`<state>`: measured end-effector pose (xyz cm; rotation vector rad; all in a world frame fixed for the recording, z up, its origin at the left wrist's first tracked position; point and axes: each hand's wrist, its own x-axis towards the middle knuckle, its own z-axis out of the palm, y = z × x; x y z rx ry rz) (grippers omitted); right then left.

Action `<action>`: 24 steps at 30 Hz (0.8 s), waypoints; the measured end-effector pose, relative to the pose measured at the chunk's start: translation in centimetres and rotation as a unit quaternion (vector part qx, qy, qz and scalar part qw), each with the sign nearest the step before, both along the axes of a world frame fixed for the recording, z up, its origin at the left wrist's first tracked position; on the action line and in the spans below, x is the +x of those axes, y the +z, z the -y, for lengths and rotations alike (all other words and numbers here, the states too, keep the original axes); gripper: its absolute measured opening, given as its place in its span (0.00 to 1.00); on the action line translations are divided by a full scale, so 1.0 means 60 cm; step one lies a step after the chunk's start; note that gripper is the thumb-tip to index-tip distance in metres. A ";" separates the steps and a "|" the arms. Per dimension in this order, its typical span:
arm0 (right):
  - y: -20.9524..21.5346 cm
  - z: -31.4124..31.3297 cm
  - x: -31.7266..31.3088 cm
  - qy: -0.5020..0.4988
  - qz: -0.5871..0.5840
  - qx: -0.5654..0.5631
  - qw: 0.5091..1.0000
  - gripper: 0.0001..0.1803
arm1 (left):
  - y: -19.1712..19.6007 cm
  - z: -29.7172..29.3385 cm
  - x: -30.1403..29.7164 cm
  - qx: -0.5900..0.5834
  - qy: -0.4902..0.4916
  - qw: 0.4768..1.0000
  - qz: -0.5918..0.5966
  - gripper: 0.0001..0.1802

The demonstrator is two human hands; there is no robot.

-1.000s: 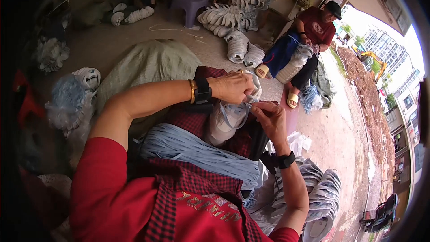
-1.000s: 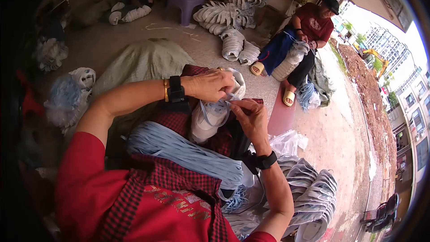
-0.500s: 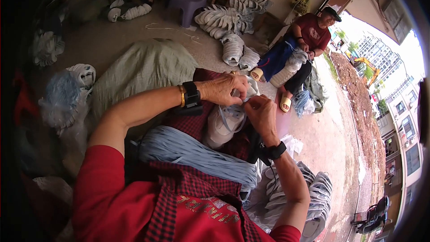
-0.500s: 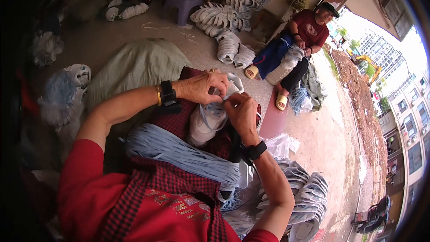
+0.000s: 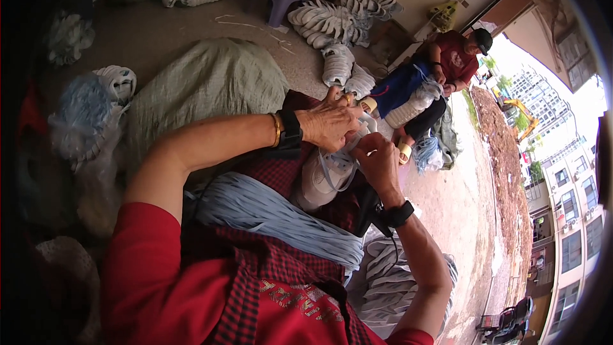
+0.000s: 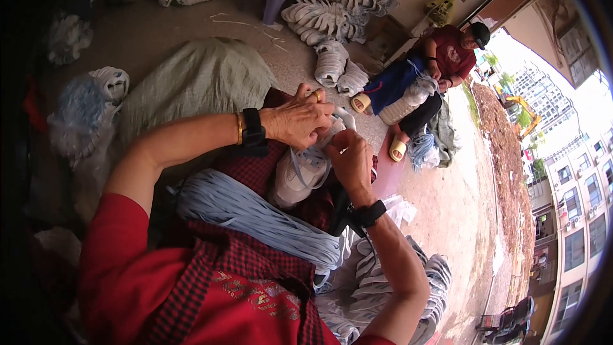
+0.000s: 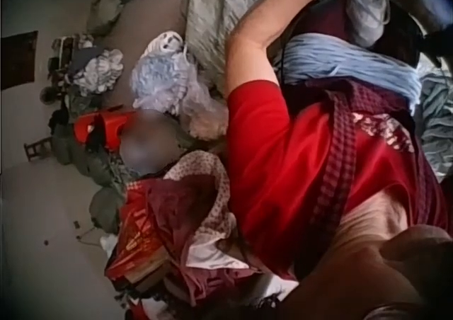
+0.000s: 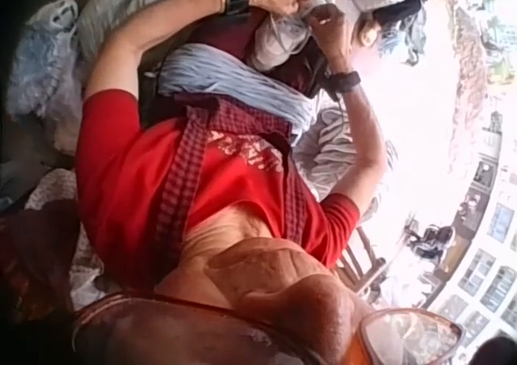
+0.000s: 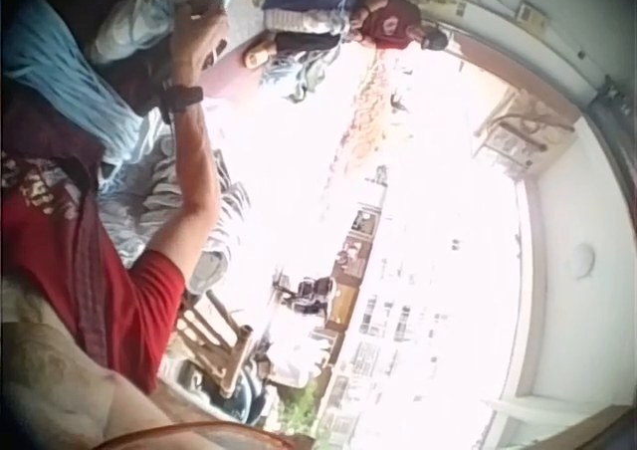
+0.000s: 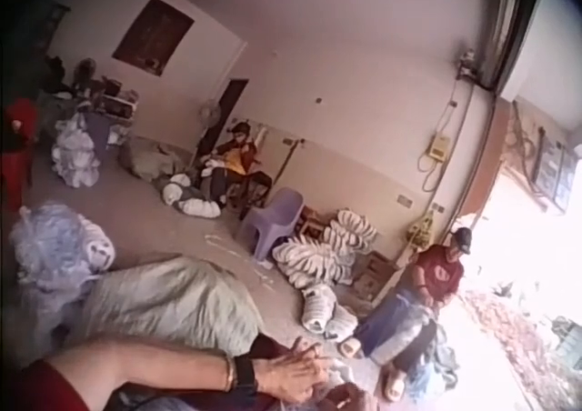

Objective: Lacing a new sneaker in a shoe manufacturing or finishing environment.

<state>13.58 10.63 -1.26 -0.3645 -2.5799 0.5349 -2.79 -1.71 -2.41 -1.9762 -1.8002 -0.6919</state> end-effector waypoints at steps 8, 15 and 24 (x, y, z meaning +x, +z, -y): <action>0.001 0.010 -0.016 0.015 -0.005 0.010 1.000 0.10 | 0.006 -0.010 -0.003 -0.081 0.020 0.996 0.013 0.05; 0.016 0.024 -0.001 0.020 0.003 0.019 1.000 0.12 | -0.006 -0.011 0.006 0.015 0.031 0.999 -0.031 0.08; 0.038 -0.067 0.046 -0.024 -0.016 0.102 0.994 0.04 | 0.048 0.167 -0.173 0.165 0.223 0.960 0.040 0.07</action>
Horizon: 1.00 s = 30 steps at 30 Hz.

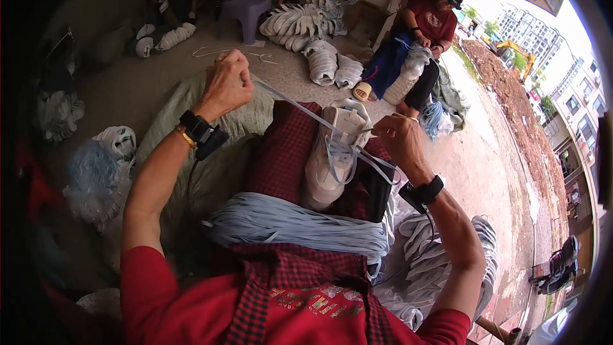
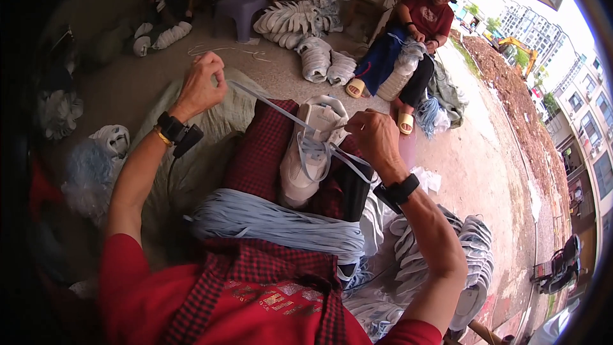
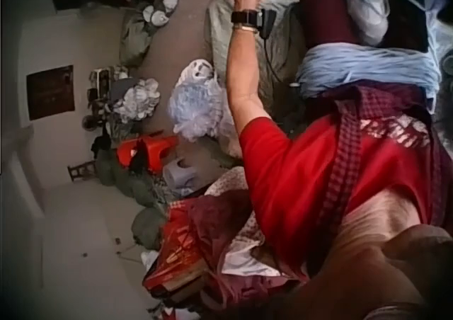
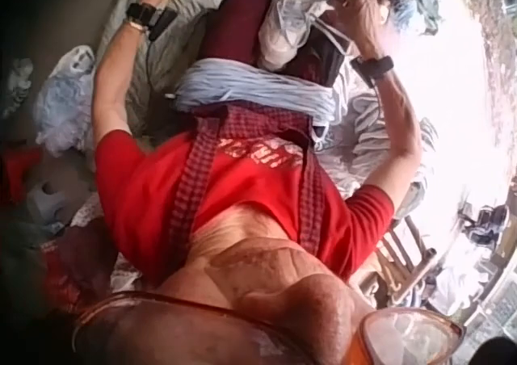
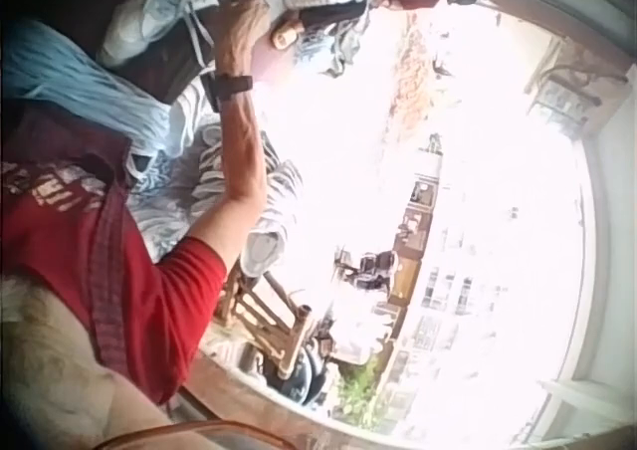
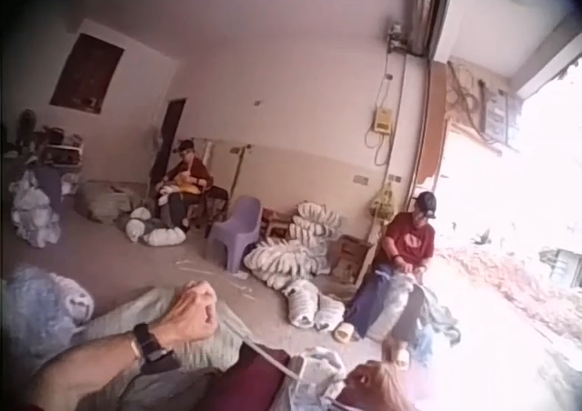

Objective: Lacing a new sneaker in a shoe manufacturing or finishing environment.

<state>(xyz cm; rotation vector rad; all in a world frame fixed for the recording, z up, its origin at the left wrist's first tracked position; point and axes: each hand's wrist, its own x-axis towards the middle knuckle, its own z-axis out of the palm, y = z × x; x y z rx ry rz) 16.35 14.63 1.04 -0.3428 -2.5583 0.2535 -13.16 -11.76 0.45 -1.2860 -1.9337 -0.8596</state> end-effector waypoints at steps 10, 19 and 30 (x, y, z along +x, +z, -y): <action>0.006 -0.189 0.160 -0.132 0.003 -0.060 0.989 0.15 | -0.015 0.243 -0.254 -0.049 0.228 0.971 0.057 0.08; 0.000 0.030 0.037 0.093 0.044 -0.082 0.991 0.11 | -0.052 -0.011 0.041 -0.096 -0.101 0.982 0.129 0.12; -0.021 0.061 -0.011 0.193 0.000 -0.050 0.980 0.03 | -0.071 -0.113 0.158 -0.164 -0.143 0.971 0.100 0.08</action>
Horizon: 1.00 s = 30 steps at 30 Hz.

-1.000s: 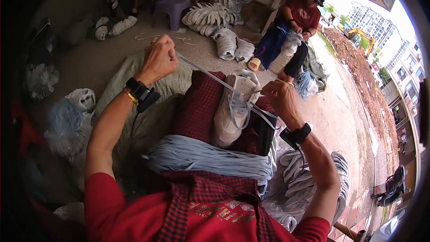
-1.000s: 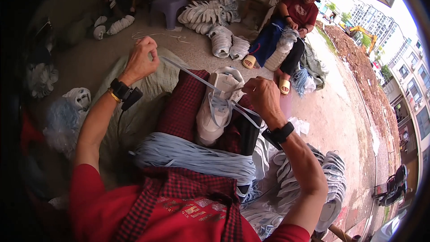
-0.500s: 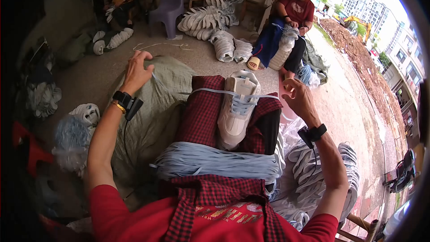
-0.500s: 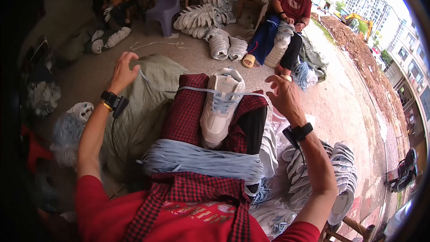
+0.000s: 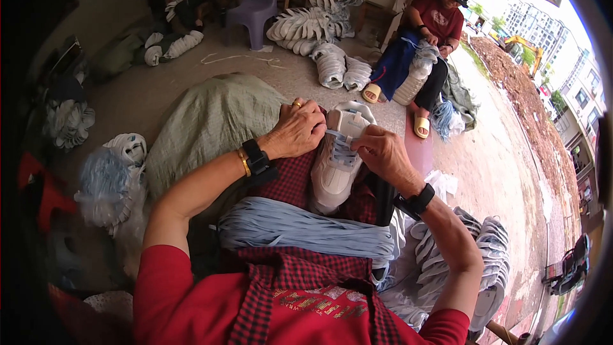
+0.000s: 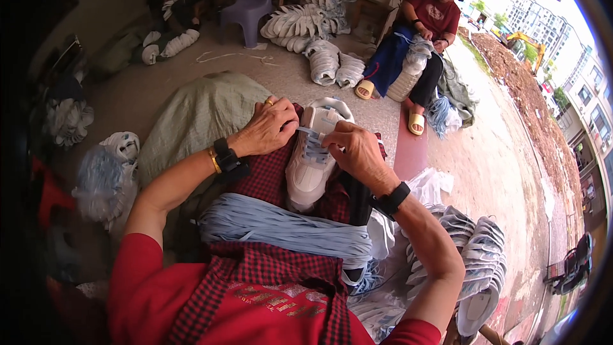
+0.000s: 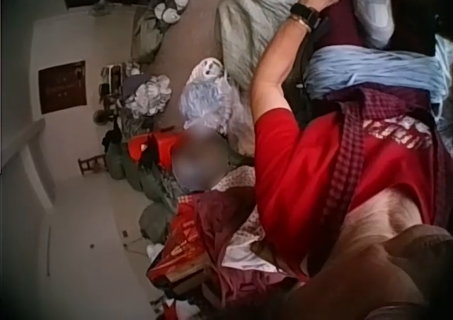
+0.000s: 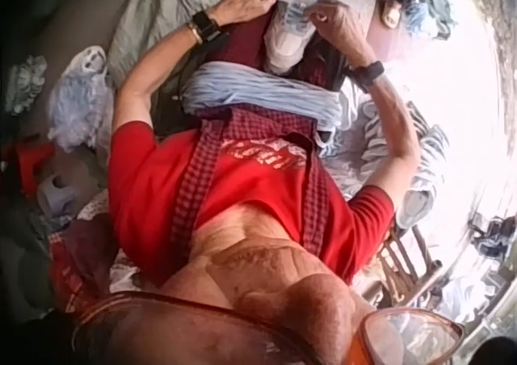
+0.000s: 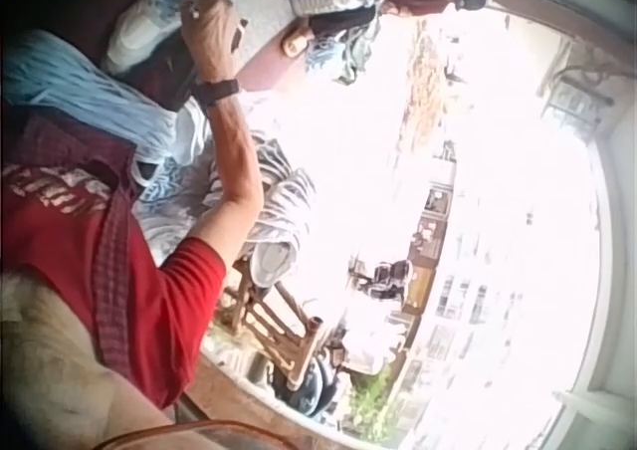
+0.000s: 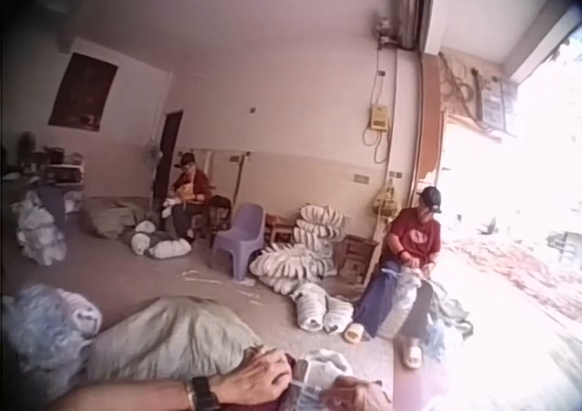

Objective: Lacing a new sneaker in a shoe manufacturing or finishing environment.

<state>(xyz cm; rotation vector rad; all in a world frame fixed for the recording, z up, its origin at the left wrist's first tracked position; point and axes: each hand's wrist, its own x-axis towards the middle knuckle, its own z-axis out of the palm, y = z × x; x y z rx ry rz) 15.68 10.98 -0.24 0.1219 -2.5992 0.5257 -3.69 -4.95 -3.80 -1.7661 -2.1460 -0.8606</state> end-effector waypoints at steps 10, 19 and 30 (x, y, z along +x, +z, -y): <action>-0.032 -0.016 0.006 -0.058 0.026 0.039 0.997 0.21 | 0.024 -0.002 -0.046 0.051 -0.068 0.996 0.040 0.07; 0.001 -0.020 0.014 -0.076 0.017 -0.051 0.996 0.21 | 0.030 0.021 -0.076 -0.008 -0.039 0.998 0.048 0.05; 0.002 -0.030 -0.018 -0.010 -0.027 0.093 0.995 0.06 | 0.028 -0.023 0.016 0.017 -0.105 0.988 0.113 0.18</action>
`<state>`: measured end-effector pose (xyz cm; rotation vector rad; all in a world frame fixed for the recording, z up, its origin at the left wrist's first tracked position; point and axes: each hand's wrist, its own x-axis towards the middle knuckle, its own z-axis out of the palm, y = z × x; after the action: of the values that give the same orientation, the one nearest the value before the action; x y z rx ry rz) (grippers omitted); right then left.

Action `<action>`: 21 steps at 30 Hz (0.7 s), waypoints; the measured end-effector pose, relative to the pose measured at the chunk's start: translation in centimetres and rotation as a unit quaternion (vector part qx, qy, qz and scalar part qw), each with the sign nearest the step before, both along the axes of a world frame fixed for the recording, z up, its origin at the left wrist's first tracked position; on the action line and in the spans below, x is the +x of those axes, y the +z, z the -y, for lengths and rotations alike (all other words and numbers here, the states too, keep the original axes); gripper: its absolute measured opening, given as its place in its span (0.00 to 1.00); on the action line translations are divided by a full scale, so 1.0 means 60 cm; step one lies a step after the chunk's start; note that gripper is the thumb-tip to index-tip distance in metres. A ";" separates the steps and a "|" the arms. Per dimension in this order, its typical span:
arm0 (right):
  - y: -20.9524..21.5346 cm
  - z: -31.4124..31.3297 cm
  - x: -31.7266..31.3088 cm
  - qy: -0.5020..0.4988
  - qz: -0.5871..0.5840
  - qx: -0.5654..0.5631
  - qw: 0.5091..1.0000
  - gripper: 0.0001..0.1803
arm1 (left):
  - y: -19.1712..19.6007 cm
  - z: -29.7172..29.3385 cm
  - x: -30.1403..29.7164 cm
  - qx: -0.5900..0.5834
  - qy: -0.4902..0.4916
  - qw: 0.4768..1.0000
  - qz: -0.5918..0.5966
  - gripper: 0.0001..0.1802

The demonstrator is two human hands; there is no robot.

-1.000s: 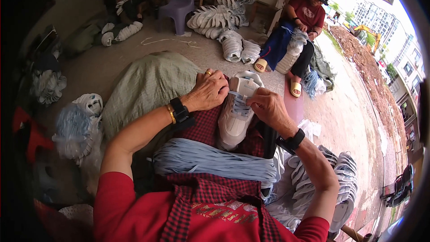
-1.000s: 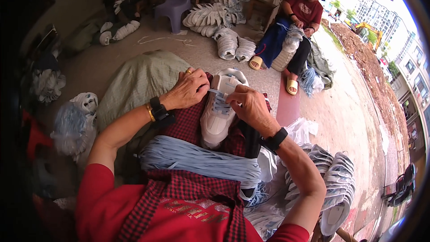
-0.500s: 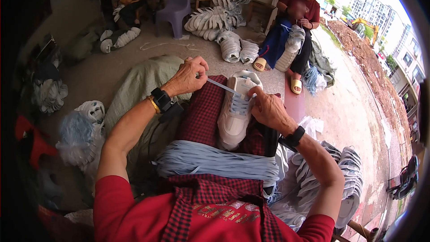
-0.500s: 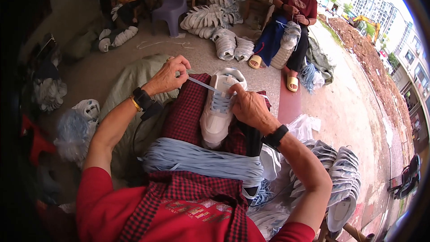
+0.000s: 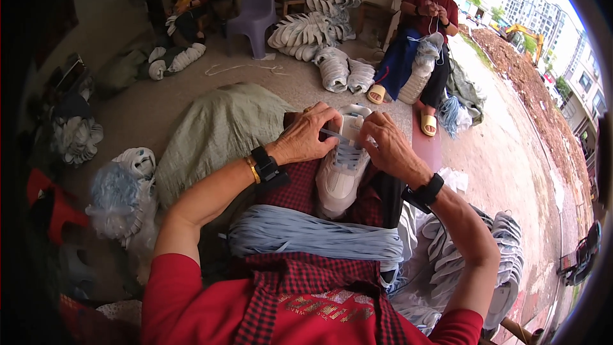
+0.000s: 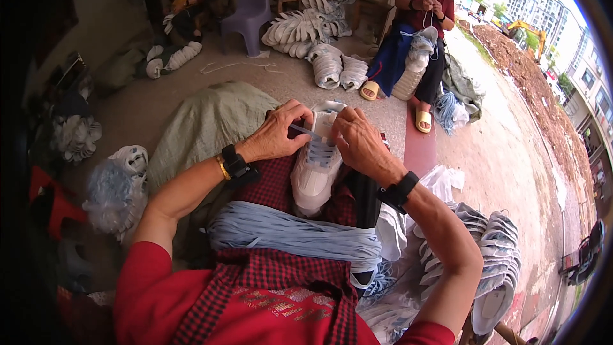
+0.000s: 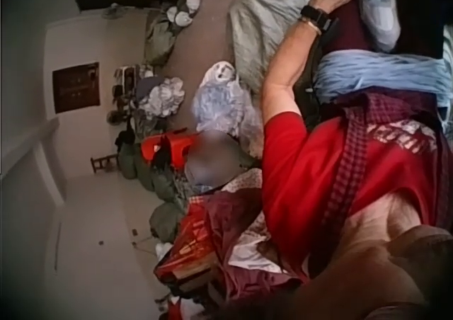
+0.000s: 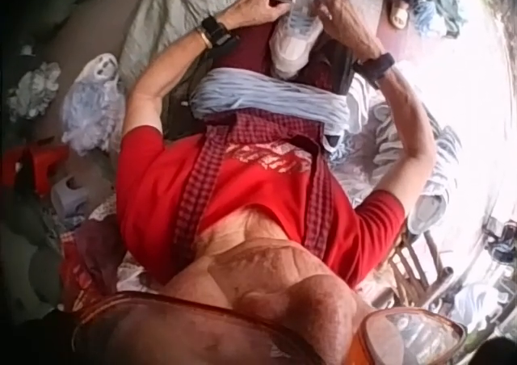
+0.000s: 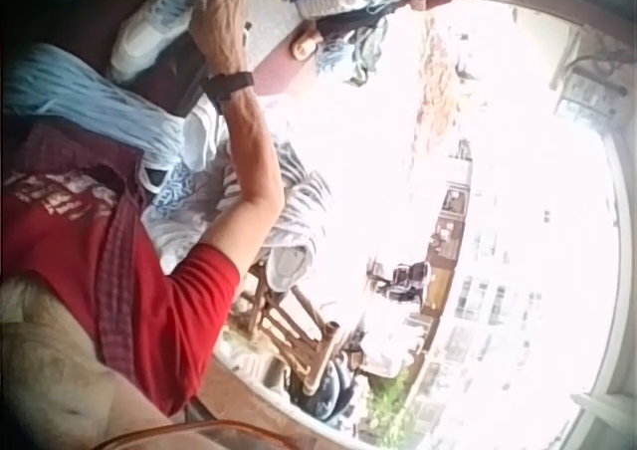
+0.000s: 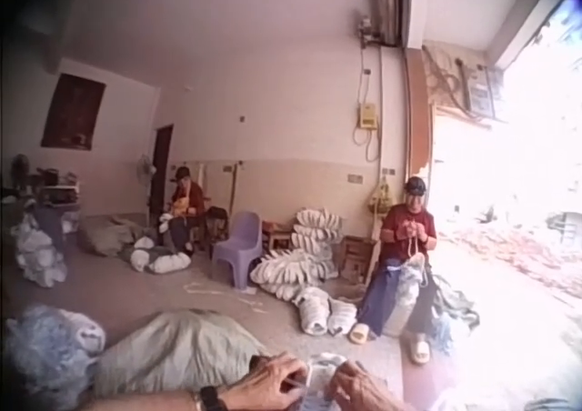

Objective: Lacing a new sneaker in a shoe manufacturing or finishing environment.

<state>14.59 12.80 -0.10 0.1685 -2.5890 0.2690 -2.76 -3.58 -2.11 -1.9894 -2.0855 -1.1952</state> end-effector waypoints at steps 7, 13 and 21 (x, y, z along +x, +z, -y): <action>0.012 0.006 0.004 -0.016 0.021 -0.071 0.997 0.12 | 0.006 0.000 0.008 -0.010 -0.057 0.998 -0.024 0.15; -0.004 0.027 0.008 -0.044 0.070 -0.143 0.986 0.16 | 0.017 -0.008 -0.008 -0.009 -0.131 0.981 -0.144 0.12; -0.008 0.019 0.001 0.003 0.047 -0.132 0.990 0.18 | 0.028 -0.013 -0.005 -0.105 -0.078 0.985 -0.117 0.11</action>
<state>14.68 11.64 -0.56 0.0682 -2.6143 0.6304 -3.08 -2.79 -0.44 -2.2920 -2.0428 -0.7380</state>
